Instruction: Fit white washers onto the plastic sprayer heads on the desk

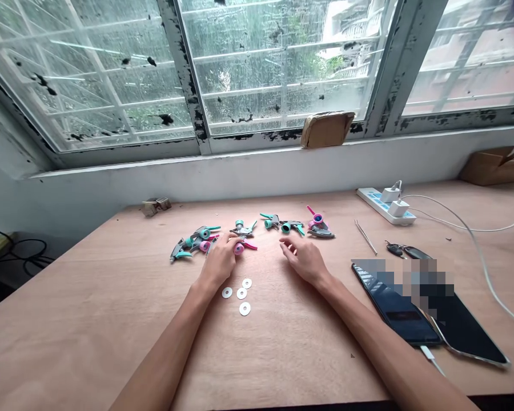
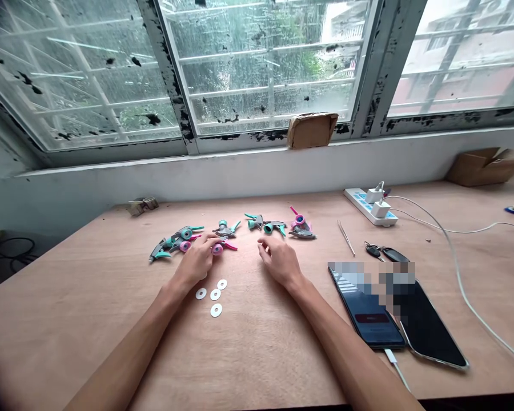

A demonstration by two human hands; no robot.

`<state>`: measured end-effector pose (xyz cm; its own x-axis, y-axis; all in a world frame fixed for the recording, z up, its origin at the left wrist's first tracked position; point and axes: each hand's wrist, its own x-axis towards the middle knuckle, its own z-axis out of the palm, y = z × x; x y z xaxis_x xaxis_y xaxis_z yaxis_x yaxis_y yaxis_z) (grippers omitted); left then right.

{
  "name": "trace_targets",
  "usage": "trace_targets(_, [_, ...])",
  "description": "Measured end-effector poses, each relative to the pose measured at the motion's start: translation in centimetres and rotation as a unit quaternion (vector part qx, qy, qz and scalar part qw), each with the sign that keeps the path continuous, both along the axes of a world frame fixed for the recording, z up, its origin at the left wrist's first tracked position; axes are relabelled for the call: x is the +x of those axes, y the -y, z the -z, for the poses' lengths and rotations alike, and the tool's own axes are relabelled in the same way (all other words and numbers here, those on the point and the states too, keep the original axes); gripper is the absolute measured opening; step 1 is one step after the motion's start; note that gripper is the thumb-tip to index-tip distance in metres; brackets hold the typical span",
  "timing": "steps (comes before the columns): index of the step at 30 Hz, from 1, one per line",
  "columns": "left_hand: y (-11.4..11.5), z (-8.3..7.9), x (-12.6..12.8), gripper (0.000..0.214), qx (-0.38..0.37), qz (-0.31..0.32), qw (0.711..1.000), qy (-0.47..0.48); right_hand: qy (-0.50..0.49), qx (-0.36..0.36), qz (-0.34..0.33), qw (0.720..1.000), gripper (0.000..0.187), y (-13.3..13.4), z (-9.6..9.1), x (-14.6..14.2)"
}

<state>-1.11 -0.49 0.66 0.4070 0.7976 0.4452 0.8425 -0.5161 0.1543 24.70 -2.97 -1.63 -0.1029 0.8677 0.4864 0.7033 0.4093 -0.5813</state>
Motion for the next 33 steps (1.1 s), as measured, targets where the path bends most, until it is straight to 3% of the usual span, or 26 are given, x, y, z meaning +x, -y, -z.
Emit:
trace_targets(5, [0.1, 0.2, -0.5, 0.052, -0.013, -0.085, 0.994, -0.068, 0.043, 0.052, 0.138, 0.988, 0.026, -0.9, -0.3, 3.3])
trace_targets(8, [0.3, 0.0, -0.3, 0.056, -0.011, -0.091, 0.993, -0.075, 0.079, -0.003, 0.259, 0.963, 0.03, -1.3, 0.4, 4.9])
trace_targets(10, [0.4, -0.1, 0.0, 0.058, 0.002, -0.084, 0.995, -0.06, 0.116, -0.051, 0.291, 0.948, 0.034, -1.5, 1.0, 5.5])
trace_targets(13, [0.6, -0.3, 0.6, 0.056, 0.017, -0.071, 0.997, -0.028, 0.168, -0.094, 0.301, 0.934, 0.036, -1.5, 1.6, 5.5])
trace_targets(19, [0.9, -0.6, 1.3, 0.048, 0.037, -0.032, 0.999, 0.017, 0.209, -0.11, 0.313, 0.92, 0.031, -1.5, 1.3, 5.3])
trace_targets(27, [1.1, -0.4, 1.9, 0.043, 0.041, 0.01, 0.998, 0.04, 0.211, -0.098, 0.265, 0.936, 0.022, -1.0, 0.7, 4.8])
trace_targets(33, [1.3, -0.3, 2.3, 0.043, 0.039, 0.024, 0.998, 0.044, 0.215, -0.098, 0.286, 0.928, 0.025, -0.5, -0.1, 4.5])
